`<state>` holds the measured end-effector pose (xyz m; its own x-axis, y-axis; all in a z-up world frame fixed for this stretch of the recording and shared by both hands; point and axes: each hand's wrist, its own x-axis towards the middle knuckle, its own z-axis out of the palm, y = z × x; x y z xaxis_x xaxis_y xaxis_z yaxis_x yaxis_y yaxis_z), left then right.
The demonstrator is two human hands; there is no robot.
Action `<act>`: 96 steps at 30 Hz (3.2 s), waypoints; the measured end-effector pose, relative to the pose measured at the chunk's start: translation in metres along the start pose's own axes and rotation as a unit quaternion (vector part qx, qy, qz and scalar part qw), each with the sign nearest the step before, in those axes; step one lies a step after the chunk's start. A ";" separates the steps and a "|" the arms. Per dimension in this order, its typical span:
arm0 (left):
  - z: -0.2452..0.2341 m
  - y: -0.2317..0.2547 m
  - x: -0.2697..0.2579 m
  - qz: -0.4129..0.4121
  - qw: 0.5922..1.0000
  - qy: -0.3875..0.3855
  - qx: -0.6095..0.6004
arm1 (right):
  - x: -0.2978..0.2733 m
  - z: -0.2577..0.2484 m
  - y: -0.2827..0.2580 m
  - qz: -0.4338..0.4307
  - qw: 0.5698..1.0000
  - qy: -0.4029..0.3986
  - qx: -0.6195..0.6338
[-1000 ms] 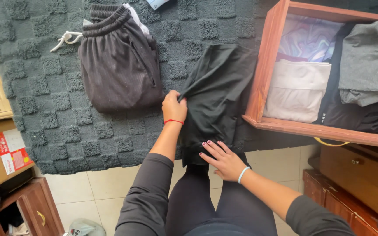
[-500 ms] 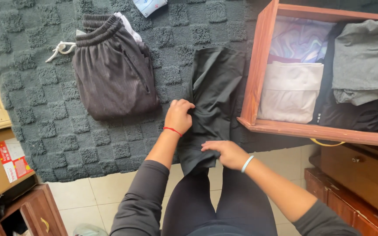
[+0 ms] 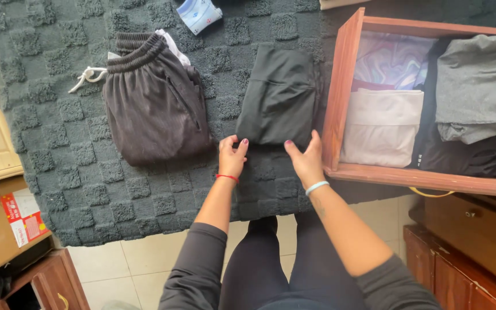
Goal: Folding various clothing items on a bed and organizing them into a dresser drawer.
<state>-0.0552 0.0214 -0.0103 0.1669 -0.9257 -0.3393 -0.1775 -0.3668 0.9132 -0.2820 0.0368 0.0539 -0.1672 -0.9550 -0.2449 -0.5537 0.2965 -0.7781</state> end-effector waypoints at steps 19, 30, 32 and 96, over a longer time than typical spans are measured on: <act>-0.084 0.243 -0.121 -0.215 0.865 -0.212 -0.400 | -0.075 -0.181 -0.136 0.167 0.788 -0.193 0.560; 0.112 0.361 -0.050 -0.140 0.844 -0.401 -0.326 | 0.037 -0.368 -0.058 -0.035 0.937 -0.143 0.316; 0.130 0.350 -0.043 -0.170 0.849 -0.386 -0.318 | 0.056 -0.374 -0.042 0.039 0.926 -0.158 0.341; 0.261 0.271 -0.003 -0.144 0.765 -0.365 -0.510 | 0.131 -0.432 -0.001 0.150 0.720 -0.192 0.650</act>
<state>-0.3568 -0.0993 0.1797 -0.5955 -0.7615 -0.2559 0.6767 -0.6472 0.3509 -0.6557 -0.0915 0.2728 0.2556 -0.8493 -0.4619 0.7338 0.4815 -0.4793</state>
